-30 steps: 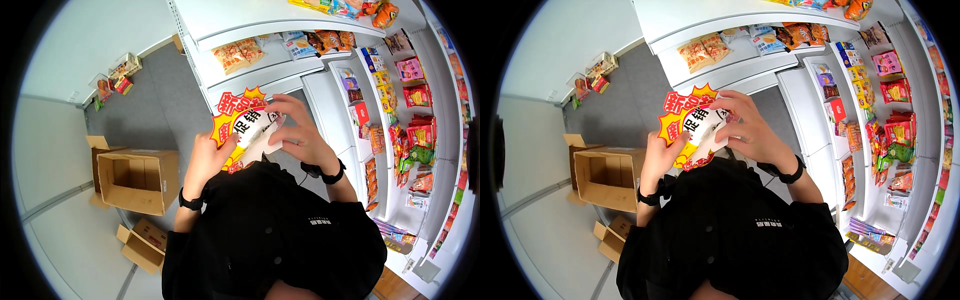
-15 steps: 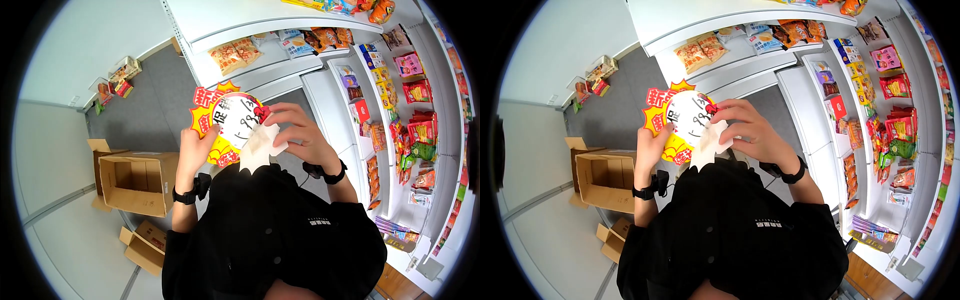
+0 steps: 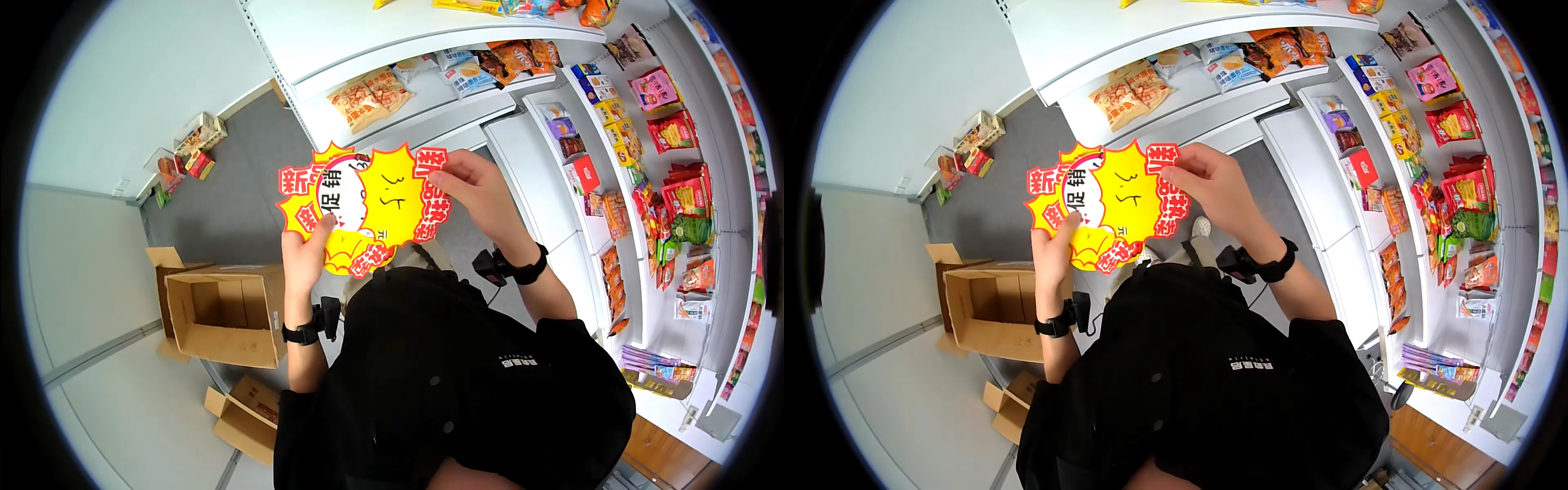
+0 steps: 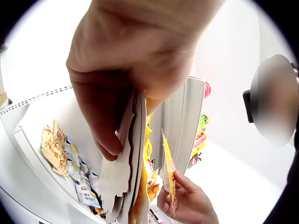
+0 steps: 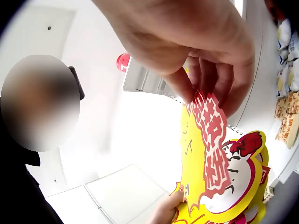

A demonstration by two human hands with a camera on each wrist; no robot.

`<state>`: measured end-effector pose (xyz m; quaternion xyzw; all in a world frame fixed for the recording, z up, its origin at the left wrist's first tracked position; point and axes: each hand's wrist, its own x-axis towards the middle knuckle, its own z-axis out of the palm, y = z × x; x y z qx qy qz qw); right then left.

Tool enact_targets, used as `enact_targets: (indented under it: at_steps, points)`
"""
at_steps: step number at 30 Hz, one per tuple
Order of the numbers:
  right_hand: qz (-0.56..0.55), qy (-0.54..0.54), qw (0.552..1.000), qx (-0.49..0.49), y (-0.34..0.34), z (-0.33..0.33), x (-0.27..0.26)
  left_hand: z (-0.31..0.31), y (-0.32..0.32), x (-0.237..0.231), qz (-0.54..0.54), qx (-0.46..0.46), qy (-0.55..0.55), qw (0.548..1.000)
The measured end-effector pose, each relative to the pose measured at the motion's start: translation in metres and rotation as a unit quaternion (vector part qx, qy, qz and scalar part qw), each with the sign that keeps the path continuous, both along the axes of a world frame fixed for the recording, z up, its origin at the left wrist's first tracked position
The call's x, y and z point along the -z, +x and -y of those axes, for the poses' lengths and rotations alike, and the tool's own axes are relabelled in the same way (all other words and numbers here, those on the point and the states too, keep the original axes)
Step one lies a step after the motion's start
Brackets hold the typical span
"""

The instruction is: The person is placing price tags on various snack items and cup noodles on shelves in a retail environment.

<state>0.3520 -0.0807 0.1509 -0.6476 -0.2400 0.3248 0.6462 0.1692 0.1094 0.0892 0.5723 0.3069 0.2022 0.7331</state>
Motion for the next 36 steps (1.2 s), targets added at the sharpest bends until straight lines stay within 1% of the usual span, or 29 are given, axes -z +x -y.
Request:
enact_targets:
  at_steps: [2,5,8,11,12,15,17,20,21,23,24,27,30,33,36]
  points:
    - [-0.022,0.024,0.999,0.011,0.002,-0.005,0.005,0.001,-0.001,0.001,-0.001,-0.005,0.007,1.000]
    - [-0.049,0.013,0.998,0.026,0.006,-0.004,0.010,0.001,-0.006,0.006,-0.001,-0.020,0.012,1.000]
    - [-0.050,0.031,0.998,0.037,0.008,-0.004,0.011,-0.001,-0.015,0.012,0.001,-0.040,0.019,0.999]
    - [-0.033,0.015,0.999,0.021,0.011,-0.007,0.012,-0.003,-0.025,0.021,-0.001,-0.044,0.021,0.999]
    - [-0.001,-0.007,1.000,0.012,0.012,-0.007,0.012,-0.002,-0.027,0.025,0.004,-0.046,0.024,0.999]
    - [-0.023,0.002,0.999,-0.027,0.018,-0.008,0.017,0.001,-0.032,0.029,0.008,-0.051,0.035,0.998]
    - [-0.047,0.017,0.998,-0.046,0.019,-0.009,0.025,0.001,-0.036,0.032,-0.004,-0.048,0.039,0.998]
    - [-0.069,0.048,0.995,-0.045,0.014,-0.009,0.037,0.004,-0.035,0.025,0.003,-0.066,0.003,0.998]
    - [-0.087,0.052,0.994,-0.034,0.013,-0.006,0.039,0.005,-0.035,0.024,0.006,-0.070,-0.010,0.997]
    - [-0.127,0.062,0.990,-0.019,0.012,-0.004,0.042,0.004,-0.035,0.028,0.006,-0.074,-0.001,0.997]
    - [-0.191,0.074,0.979,-0.013,0.015,-0.001,0.043,0.004,-0.036,0.027,0.000,-0.078,0.005,0.997]
    - [-0.273,0.121,0.954,0.003,0.016,0.013,0.040,0.003,-0.039,0.035,-0.009,-0.082,0.015,0.996]
    - [-0.263,0.102,0.959,-0.011,0.020,0.030,0.050,0.006,-0.038,0.043,0.008,-0.081,0.012,0.997]
    - [-0.282,0.086,0.955,0.007,0.029,0.052,0.056,0.014,-0.032,0.044,0.014,-0.061,0.006,0.998]
    - [-0.312,0.117,0.942,0.031,0.039,0.072,0.057,0.027,-0.023,0.047,0.018,-0.065,0.023,0.997]
